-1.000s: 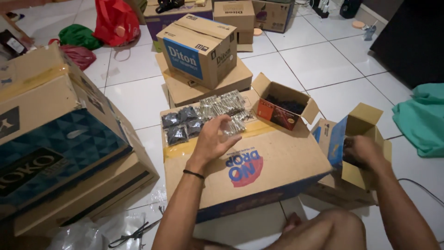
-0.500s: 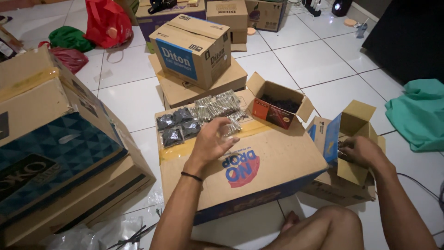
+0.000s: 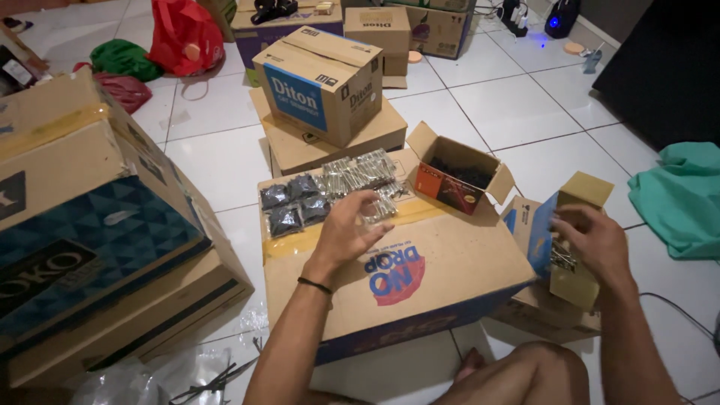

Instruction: Packing small metal fasteners into plastic bags

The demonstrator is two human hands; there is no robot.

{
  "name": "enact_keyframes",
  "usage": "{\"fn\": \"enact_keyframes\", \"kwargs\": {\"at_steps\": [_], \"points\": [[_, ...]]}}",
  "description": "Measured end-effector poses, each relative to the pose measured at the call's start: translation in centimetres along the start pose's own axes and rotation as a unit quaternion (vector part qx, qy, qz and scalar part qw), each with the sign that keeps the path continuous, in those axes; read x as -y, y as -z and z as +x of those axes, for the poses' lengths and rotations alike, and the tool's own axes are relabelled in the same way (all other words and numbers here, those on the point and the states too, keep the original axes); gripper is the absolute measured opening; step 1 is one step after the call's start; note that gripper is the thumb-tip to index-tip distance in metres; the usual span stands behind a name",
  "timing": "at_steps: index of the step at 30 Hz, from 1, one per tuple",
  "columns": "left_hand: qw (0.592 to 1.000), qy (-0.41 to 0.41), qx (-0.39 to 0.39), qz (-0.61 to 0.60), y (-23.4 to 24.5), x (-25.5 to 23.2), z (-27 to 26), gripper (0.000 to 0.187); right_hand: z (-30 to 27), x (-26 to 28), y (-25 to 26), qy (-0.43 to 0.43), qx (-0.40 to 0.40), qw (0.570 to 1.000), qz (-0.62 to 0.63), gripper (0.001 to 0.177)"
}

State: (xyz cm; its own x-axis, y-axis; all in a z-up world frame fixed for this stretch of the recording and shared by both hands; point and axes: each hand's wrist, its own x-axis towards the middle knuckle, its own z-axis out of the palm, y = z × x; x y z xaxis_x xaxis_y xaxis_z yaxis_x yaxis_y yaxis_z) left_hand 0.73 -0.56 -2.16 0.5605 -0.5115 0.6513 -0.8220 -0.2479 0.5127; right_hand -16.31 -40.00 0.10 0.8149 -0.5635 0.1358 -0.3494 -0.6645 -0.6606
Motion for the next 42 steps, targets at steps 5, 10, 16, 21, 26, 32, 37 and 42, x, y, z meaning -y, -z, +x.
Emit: {"fn": "enact_keyframes", "kwargs": {"at_steps": [5,10,16,21,26,32,37,42], "points": [[0.994,0.006,-0.100,-0.036,0.0,1.3,0.1,0.058,-1.3,9.3,-1.0,0.130,0.009,0.988,0.088,0.024],[0.985,0.012,-0.167,-0.036,0.7,2.2,-0.1,0.057,0.0,9.9,-3.2,0.269,0.006,0.954,0.130,0.025],[0.984,0.014,-0.175,-0.032,1.1,2.0,0.2,0.055,3.7,-3.7,-3.1,0.136,-0.125,0.982,-0.030,0.021],[0.987,0.008,-0.157,-0.028,0.3,3.2,0.0,0.055,1.9,-4.8,-1.0,-0.031,0.051,0.981,-0.186,0.043],[0.987,0.014,-0.160,-0.012,0.4,2.5,-0.3,0.055,4.1,1.4,-1.2,0.143,-0.050,0.985,-0.082,0.025],[0.988,0.020,-0.154,-0.018,0.5,2.3,-0.2,0.054,8.2,13.6,-5.3,0.233,0.107,0.932,-0.258,0.028],[0.984,0.034,-0.167,-0.044,0.8,2.0,0.2,0.052,11.7,16.6,-8.9,0.227,0.228,0.828,-0.460,0.039],[0.983,0.030,-0.179,-0.005,0.1,2.8,0.0,0.055,12.9,17.3,-9.4,0.235,0.290,0.799,-0.471,0.043]]}}
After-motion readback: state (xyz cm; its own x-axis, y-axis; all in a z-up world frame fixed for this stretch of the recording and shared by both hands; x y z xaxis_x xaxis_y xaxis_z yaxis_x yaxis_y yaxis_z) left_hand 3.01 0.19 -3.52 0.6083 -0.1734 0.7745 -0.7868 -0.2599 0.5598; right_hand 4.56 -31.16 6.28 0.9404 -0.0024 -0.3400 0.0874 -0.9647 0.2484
